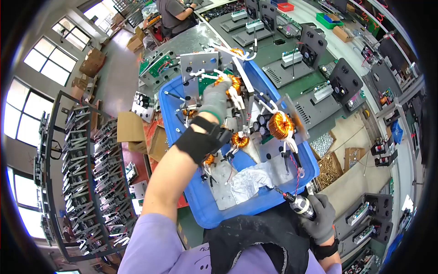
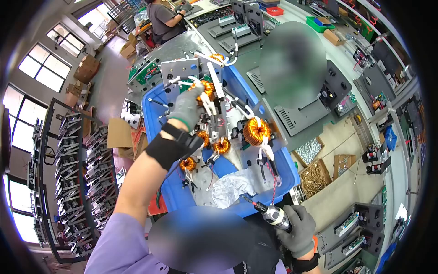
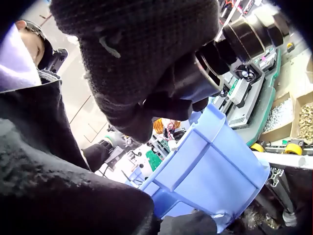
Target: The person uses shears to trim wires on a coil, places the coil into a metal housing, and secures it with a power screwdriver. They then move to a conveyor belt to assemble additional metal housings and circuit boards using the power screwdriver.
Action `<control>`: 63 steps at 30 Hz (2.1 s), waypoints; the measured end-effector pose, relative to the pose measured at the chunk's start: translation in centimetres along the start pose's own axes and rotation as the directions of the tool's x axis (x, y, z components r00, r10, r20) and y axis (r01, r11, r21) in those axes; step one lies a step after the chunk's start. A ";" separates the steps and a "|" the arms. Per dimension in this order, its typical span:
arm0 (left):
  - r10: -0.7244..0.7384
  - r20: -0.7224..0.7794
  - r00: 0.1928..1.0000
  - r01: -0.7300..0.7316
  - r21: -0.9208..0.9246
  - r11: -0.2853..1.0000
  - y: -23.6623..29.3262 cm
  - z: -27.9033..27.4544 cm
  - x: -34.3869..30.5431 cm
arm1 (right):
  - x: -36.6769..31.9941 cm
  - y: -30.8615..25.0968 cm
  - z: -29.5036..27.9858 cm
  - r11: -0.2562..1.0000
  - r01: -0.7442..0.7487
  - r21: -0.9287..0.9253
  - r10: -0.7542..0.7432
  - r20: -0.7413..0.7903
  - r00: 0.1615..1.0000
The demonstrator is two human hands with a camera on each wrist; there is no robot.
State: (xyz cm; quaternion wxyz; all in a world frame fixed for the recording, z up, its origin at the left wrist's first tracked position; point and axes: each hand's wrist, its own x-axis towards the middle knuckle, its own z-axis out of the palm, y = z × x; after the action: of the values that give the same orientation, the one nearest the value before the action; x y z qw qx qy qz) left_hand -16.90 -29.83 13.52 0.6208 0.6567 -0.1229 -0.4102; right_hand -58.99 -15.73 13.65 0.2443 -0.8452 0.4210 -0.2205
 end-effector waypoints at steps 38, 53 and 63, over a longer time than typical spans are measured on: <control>-0.053 0.676 0.735 -0.027 0.107 0.994 1.6 -14.9 -4.3 | -0.2 -10.6 8.0 0.966 0.203 -0.158 -0.160 0.247 0.956; 0.507 0.409 0.759 -0.588 0.097 0.803 -9.6 -3.6 -34.5 | -39.5 8.2 -2.0 0.785 -0.618 0.029 0.617 -0.121 0.778; -0.331 0.766 0.551 -0.459 0.609 0.646 -32.5 12.2 -39.7 | -52.9 21.4 -3.4 0.208 -0.976 0.064 0.894 -0.418 0.163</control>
State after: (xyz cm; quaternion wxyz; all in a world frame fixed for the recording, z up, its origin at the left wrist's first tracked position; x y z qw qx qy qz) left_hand -61.76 -5.44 0.41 0.1652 0.5698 -0.5872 -0.5506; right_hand -102.88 15.58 -5.30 0.1494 -0.3629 0.9111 -0.1260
